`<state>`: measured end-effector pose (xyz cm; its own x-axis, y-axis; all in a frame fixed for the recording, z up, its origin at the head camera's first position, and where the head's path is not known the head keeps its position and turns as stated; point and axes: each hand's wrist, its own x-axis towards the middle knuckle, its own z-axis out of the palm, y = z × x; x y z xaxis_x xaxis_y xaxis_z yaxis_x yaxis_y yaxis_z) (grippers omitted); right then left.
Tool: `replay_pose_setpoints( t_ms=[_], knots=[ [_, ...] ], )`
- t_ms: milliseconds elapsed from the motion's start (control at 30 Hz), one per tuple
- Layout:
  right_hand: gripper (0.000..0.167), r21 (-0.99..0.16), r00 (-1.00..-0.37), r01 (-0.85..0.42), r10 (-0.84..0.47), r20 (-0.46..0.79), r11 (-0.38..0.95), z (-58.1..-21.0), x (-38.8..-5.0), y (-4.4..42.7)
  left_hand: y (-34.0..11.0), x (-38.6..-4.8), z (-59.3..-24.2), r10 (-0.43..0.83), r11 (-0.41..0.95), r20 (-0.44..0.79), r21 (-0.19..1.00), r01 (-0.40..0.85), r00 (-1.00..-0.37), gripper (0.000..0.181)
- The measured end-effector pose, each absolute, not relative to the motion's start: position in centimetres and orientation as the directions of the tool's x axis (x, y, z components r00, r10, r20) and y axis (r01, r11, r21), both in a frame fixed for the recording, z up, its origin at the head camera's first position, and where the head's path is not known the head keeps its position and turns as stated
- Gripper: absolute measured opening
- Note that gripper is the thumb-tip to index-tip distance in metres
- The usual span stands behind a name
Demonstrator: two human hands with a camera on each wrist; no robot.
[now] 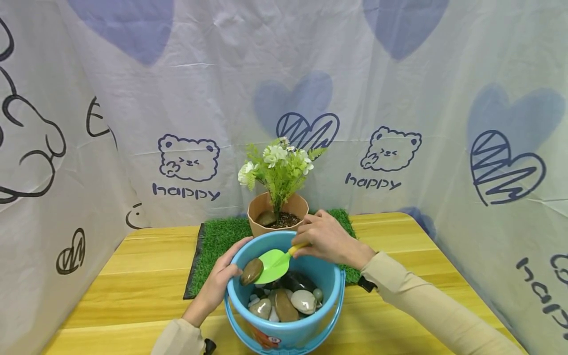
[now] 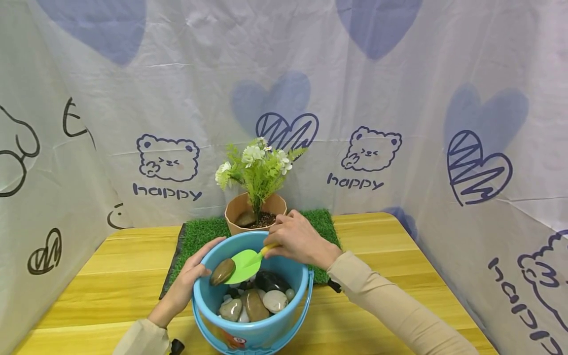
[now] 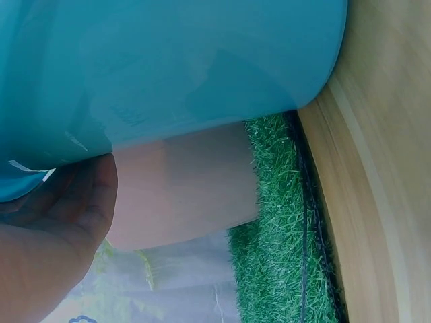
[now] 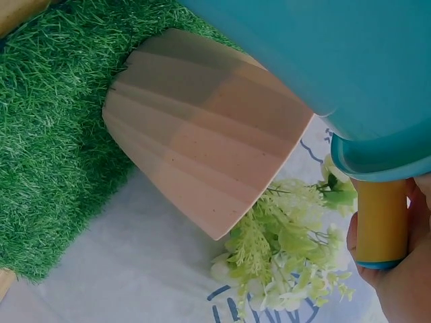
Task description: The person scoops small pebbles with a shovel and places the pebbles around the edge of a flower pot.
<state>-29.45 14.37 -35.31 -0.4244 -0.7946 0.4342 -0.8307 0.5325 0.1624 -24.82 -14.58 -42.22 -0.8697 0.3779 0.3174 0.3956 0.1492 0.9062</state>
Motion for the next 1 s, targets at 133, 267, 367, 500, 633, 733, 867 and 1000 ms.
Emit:
replay_pose_setpoints(
  t_ms=[133,267,367,500,633,733,867,1000],
  knots=[
    [0.024,0.155,-0.422,-0.834,-0.794,0.437,0.529,-35.3,-29.5,14.3,-14.6,-24.8,-42.2,0.377,0.150,0.324,0.903,0.403,-0.868,0.073],
    [0.024,0.157,-0.417,-0.836,-0.796,0.439,0.525,-35.3,-29.4,14.3,-14.6,-24.7,-42.2,0.374,0.152,0.328,0.901,0.406,-0.867,0.072],
    [0.024,0.155,-0.415,-0.837,-0.794,0.443,0.524,-35.3,-29.4,14.4,-14.6,-24.6,-42.2,0.369,0.155,0.326,0.902,0.403,-0.870,0.072],
    [0.023,0.148,-0.421,-0.834,-0.785,0.454,0.532,-35.3,-29.3,14.6,-14.6,-24.6,-42.1,0.368,0.156,0.327,0.901,0.405,-0.870,0.071],
    [0.023,0.148,-0.422,-0.830,-0.779,0.463,0.537,-35.2,-29.2,14.8,-14.5,-24.7,-42.2,0.375,0.152,0.335,0.897,0.414,-0.864,0.071],
    [0.024,0.152,-0.419,-0.829,-0.777,0.470,0.539,-35.0,-29.1,14.9,-14.5,-24.8,-42.2,0.378,0.151,0.340,0.895,0.419,-0.861,0.071],
    [0.025,0.160,-0.412,-0.827,-0.774,0.480,0.539,-35.0,-29.0,15.1,-14.6,-24.8,-42.2,0.379,0.147,0.339,0.896,0.418,-0.861,0.071],
    [0.024,0.161,-0.399,-0.830,-0.771,0.497,0.534,-35.1,-29.0,15.4,-14.6,-24.8,-42.3,0.376,0.148,0.339,0.897,0.417,-0.863,0.072]
  ],
)
